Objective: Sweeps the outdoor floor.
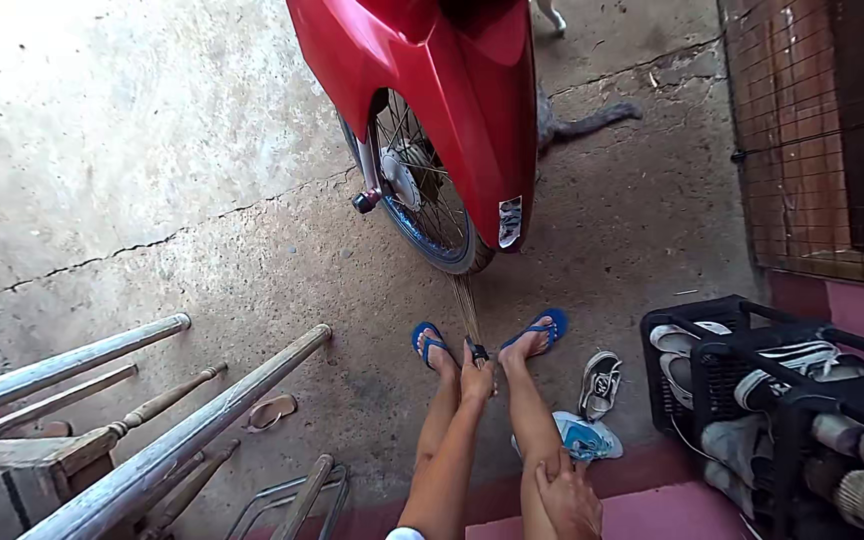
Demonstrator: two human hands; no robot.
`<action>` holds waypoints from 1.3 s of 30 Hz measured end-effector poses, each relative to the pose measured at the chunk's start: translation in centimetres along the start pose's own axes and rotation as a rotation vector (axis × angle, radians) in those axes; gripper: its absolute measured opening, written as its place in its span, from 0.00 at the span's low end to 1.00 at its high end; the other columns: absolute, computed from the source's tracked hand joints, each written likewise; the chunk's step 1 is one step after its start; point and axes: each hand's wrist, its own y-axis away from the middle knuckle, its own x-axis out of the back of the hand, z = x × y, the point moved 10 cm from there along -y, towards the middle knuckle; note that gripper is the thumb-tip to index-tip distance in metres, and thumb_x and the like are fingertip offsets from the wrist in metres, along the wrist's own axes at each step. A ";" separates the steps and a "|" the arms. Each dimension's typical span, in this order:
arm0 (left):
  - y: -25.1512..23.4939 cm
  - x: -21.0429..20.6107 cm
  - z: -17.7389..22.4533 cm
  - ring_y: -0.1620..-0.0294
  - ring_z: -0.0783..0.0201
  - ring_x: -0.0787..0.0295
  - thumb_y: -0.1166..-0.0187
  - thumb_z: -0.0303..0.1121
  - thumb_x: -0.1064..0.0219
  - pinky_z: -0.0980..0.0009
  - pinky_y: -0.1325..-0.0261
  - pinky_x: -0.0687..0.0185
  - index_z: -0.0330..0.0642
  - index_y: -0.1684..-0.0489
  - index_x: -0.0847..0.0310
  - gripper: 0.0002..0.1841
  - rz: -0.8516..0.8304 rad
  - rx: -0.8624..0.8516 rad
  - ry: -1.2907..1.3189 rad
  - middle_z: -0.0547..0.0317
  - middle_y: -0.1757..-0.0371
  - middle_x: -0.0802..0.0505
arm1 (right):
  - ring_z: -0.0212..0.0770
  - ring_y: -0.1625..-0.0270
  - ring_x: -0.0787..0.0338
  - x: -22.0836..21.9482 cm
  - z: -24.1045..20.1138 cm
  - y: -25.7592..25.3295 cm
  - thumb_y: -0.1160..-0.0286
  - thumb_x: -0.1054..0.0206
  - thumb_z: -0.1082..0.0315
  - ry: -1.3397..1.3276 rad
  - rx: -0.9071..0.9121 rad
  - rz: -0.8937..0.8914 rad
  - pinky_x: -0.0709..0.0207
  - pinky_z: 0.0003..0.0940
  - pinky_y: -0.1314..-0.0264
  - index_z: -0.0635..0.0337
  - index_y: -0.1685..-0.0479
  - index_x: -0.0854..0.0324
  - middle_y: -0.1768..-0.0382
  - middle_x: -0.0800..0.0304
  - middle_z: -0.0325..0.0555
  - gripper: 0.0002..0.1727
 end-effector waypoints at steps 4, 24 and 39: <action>2.8 4.4 -4.5 0.84 0.65 0.28 0.13 0.23 0.41 0.68 0.80 0.27 0.52 0.02 0.66 0.42 0.135 0.000 0.144 0.48 0.64 0.20 | 0.62 0.29 0.14 0.5 0.0 -0.2 0.16 0.47 0.37 -0.022 0.017 -0.054 0.20 0.56 0.32 0.56 0.09 0.38 0.17 0.29 0.64 0.43; -0.5 -5.4 1.3 0.81 0.63 0.27 0.10 0.26 0.44 0.68 0.78 0.25 0.51 0.03 0.68 0.40 0.242 0.083 0.253 0.46 0.60 0.22 | 0.60 0.30 0.13 1.3 1.2 -1.8 0.16 0.48 0.37 -0.077 0.049 -0.113 0.19 0.53 0.35 0.54 0.09 0.37 0.16 0.30 0.63 0.41; -2.0 -3.9 4.4 0.83 0.64 0.26 0.11 0.25 0.44 0.70 0.80 0.24 0.51 0.04 0.68 0.40 0.361 -0.002 0.374 0.46 0.59 0.23 | 0.61 0.30 0.13 1.6 1.7 -2.3 0.15 0.47 0.40 -0.115 0.095 -0.105 0.18 0.54 0.36 0.52 0.09 0.38 0.17 0.28 0.64 0.39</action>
